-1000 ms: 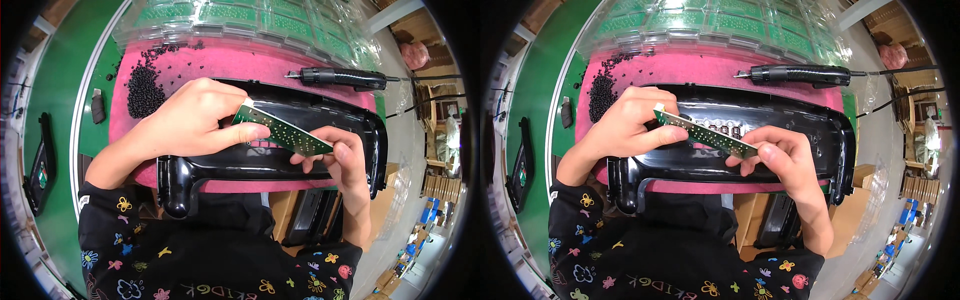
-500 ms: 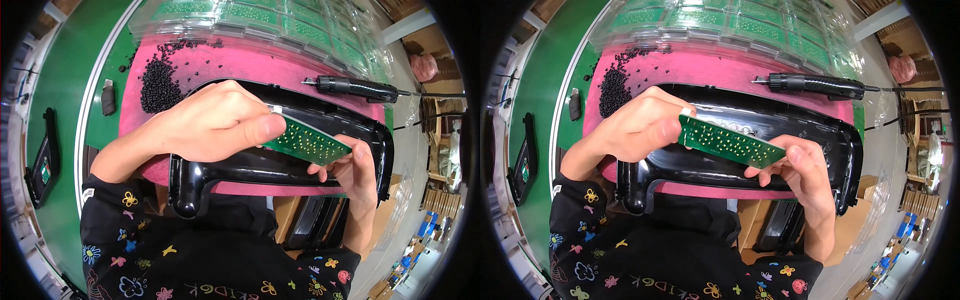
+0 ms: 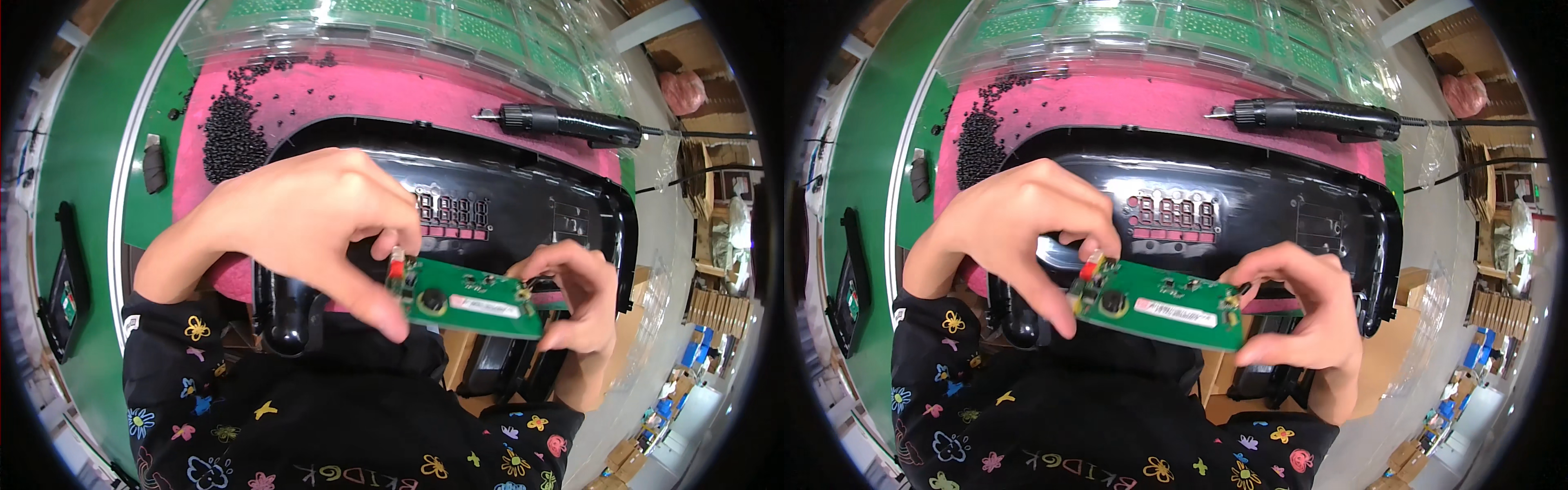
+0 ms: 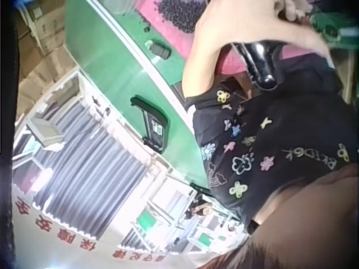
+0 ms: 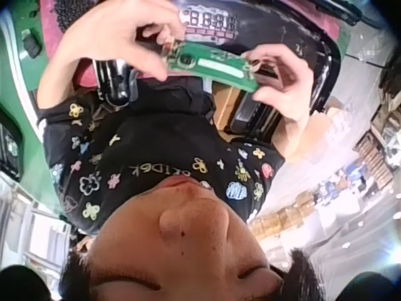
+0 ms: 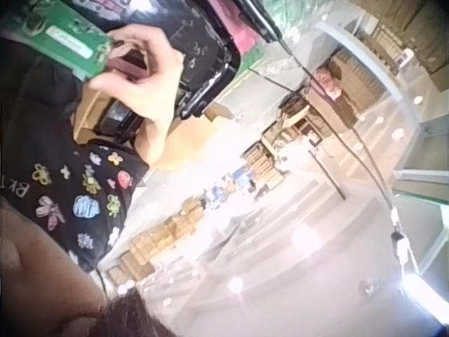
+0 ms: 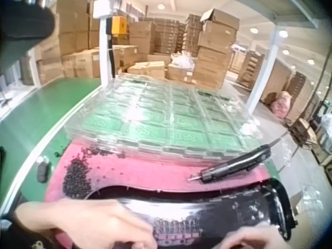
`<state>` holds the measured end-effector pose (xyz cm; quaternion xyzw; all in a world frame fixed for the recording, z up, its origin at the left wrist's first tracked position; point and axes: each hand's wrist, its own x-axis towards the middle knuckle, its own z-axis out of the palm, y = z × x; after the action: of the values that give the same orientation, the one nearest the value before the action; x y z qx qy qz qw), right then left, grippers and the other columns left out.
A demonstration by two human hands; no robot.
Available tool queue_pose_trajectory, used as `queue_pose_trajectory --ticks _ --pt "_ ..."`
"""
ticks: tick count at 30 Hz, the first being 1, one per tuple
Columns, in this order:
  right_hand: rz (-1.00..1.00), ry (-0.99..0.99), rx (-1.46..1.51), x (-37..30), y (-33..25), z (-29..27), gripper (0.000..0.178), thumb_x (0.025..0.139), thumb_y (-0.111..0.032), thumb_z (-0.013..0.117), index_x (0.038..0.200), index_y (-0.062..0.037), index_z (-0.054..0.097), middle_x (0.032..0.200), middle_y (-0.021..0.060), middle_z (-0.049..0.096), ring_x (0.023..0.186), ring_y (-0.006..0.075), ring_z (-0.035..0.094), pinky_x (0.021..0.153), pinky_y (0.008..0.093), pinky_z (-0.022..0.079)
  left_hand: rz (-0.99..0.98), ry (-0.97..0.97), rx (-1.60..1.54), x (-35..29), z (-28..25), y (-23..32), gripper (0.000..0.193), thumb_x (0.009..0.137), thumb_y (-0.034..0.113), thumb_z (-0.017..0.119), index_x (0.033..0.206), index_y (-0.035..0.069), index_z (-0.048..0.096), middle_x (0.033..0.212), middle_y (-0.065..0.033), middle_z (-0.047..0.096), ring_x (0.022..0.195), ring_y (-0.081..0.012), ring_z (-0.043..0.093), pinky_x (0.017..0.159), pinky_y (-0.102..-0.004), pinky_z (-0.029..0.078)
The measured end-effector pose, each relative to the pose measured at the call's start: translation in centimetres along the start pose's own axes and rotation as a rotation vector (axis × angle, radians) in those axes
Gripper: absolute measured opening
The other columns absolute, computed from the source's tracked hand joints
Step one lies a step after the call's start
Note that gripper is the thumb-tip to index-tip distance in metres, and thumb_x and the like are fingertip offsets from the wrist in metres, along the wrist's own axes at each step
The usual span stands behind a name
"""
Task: The recorder is assembling electronic components by placing circuit boards into plastic housings and securing them with an electric screwdriver.
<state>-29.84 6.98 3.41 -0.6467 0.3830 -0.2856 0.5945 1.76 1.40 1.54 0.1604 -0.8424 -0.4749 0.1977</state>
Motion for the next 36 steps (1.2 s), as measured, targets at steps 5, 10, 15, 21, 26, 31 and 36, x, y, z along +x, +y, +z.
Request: queue_pose_trajectory --ticks 5,10,15,21,26,31,36 --pt "-0.164 0.002 -0.484 -0.3 0.5 -0.7 0.061 0.055 -0.031 0.093 0.101 0.0004 0.068 0.079 0.0096 0.067 0.071 0.0179 0.067 0.066 0.0274 0.054 0.046 0.094 0.216 0.3 0.8 -0.4 0.053 0.059 0.037 0.09 0.089 0.001 0.065 0.074 -0.004 0.06 0.063 -0.0211 0.062 0.053 -0.0291 0.048" --pt "-0.219 0.158 -0.541 1.8 1.9 -0.8 0.055 0.062 -0.012 0.085 0.111 0.0017 0.065 0.104 0.0138 0.07 0.09 0.0229 0.068 0.083 0.031 0.053 -0.071 0.192 0.594 0.5 0.9 -0.8 0.06 0.059 0.036 0.087 0.102 0.004 0.061 0.088 -0.0056 0.062 0.073 -0.0269 0.063 0.055 -0.0339 0.047" --pt "-0.242 0.181 -0.598 3.4 3.5 -0.5 0.055 0.061 -0.004 0.083 0.113 0.0003 0.064 0.123 0.0158 0.064 0.113 0.0296 0.062 0.097 0.0373 0.048 -0.185 0.229 0.688 0.5 1.4 -1.0 0.059 0.059 0.034 0.086 0.104 0.004 0.061 0.089 -0.0058 0.061 0.075 -0.0278 0.063 0.056 -0.0358 0.046" --pt "-0.194 0.206 -0.626 3.6 4.0 -0.3 0.056 0.061 -0.003 0.082 0.113 -0.001 0.064 0.118 0.0125 0.063 0.109 0.029 0.061 0.094 0.0368 0.049 -0.206 0.223 0.743 0.4 1.5 -1.1 0.058 0.058 0.032 0.086 0.103 0.004 0.062 0.088 -0.005 0.059 0.074 -0.025 0.063 0.055 -0.0349 0.045" --pt "-0.178 0.193 -0.647 3.6 4.2 -0.6 0.057 0.06 -0.004 0.082 0.114 -0.0001 0.064 0.119 0.0133 0.061 0.11 0.0279 0.06 0.095 0.0364 0.047 -0.205 0.225 0.739 0.6 1.5 -1.1 0.059 0.058 0.032 0.086 0.104 0.003 0.064 0.087 -0.0049 0.058 0.072 -0.0231 0.062 0.054 -0.0339 0.045" --pt "-0.187 0.214 -0.64 3.7 4.1 -0.5 0.056 0.059 -0.004 0.083 0.112 -0.0012 0.065 0.117 0.0117 0.063 0.106 0.0288 0.061 0.091 0.0367 0.049 -0.213 0.213 0.733 0.6 1.6 -1.1 0.06 0.058 0.032 0.086 0.105 0.002 0.064 0.087 -0.0048 0.057 0.071 -0.0223 0.062 0.053 -0.0329 0.044" --pt "-0.198 0.207 -0.659 3.7 4.2 -0.5 0.057 0.059 -0.003 0.083 0.113 -0.0012 0.065 0.117 0.0122 0.062 0.106 0.0294 0.062 0.091 0.0372 0.05 -0.22 0.205 0.735 0.6 1.6 -1.1 0.061 0.058 0.032 0.086 0.106 0.001 0.064 0.086 -0.0047 0.056 0.07 -0.0222 0.062 0.053 -0.0324 0.044"
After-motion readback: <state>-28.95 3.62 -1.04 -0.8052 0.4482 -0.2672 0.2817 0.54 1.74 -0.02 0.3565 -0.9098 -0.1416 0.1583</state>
